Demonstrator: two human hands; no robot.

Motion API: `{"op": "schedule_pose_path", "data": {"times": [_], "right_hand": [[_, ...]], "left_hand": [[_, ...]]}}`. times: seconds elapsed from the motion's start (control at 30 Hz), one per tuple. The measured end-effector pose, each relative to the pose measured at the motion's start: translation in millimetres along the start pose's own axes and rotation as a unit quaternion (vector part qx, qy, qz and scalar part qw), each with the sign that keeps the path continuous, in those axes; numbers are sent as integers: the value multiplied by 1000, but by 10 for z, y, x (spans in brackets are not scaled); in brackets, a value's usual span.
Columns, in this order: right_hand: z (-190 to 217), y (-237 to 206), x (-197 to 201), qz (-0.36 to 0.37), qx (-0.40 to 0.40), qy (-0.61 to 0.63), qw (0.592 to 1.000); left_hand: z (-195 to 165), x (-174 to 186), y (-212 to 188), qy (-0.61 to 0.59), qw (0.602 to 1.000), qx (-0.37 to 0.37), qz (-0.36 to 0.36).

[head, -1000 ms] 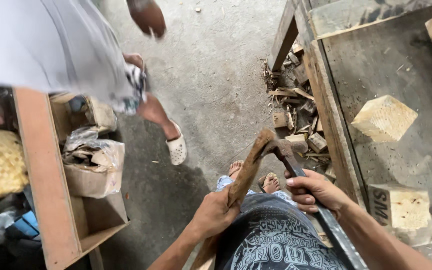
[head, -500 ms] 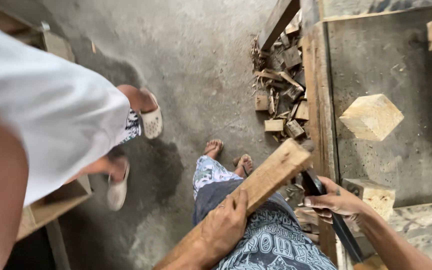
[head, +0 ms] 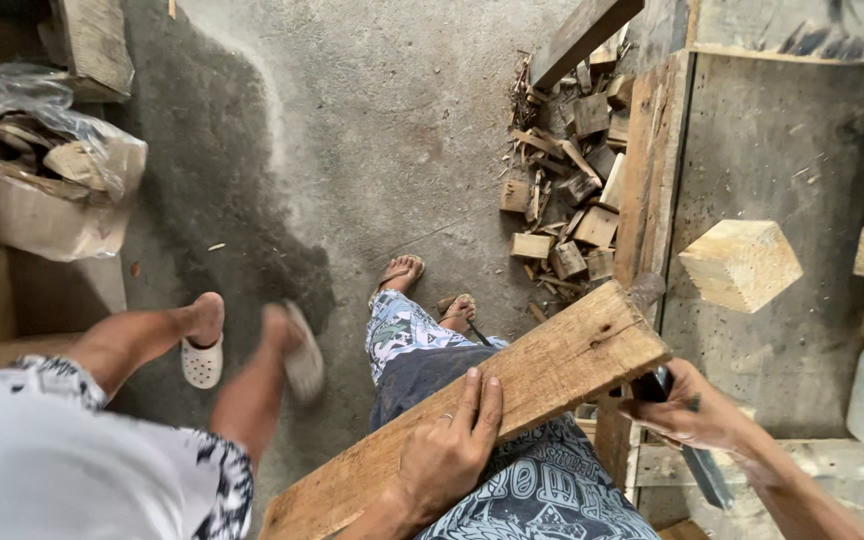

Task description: The person uses a hammer to drive nails into a wooden plank on a workbench. They repeatedly position the plank, place nails, and strike them until flush. The person occasionally repositions the plank and continues hammering along its length.

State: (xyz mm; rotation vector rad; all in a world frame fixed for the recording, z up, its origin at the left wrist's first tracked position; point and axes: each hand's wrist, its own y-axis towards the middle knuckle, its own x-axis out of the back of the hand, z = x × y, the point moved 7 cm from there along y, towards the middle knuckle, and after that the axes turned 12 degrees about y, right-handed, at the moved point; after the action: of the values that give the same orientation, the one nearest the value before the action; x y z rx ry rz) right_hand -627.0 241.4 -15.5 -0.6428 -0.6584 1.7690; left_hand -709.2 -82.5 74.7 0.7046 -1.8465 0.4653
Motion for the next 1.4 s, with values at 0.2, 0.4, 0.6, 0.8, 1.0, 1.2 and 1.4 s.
{"op": "schedule_pose_path", "data": {"times": [0.2,0.4,0.6,0.8,1.0,1.2,1.4], "right_hand": [[281,-109,208,-50,-48,-65,995],[328,-293,352,-105,-154,-82,979],[387,-374,418,-101,-155,-95,978],[926,-410,183,-28,-73,-88,993],[1171,-403,234,-47,-113,-109,986],[944,-339,436,-43,-189,-127,973],[1674,-330,331,87,-38,-197,976]], "left_hand": [[-123,75,56,52,995,5,-89],[-121,85,85,58,993,-2,-107],[-84,117,65,48,990,-10,-132],[-36,92,44,57,989,-20,-138],[7,42,75,31,988,-29,-146],[97,29,36,28,990,-32,-134],[433,-61,-28,14,1000,-10,-23]]}}
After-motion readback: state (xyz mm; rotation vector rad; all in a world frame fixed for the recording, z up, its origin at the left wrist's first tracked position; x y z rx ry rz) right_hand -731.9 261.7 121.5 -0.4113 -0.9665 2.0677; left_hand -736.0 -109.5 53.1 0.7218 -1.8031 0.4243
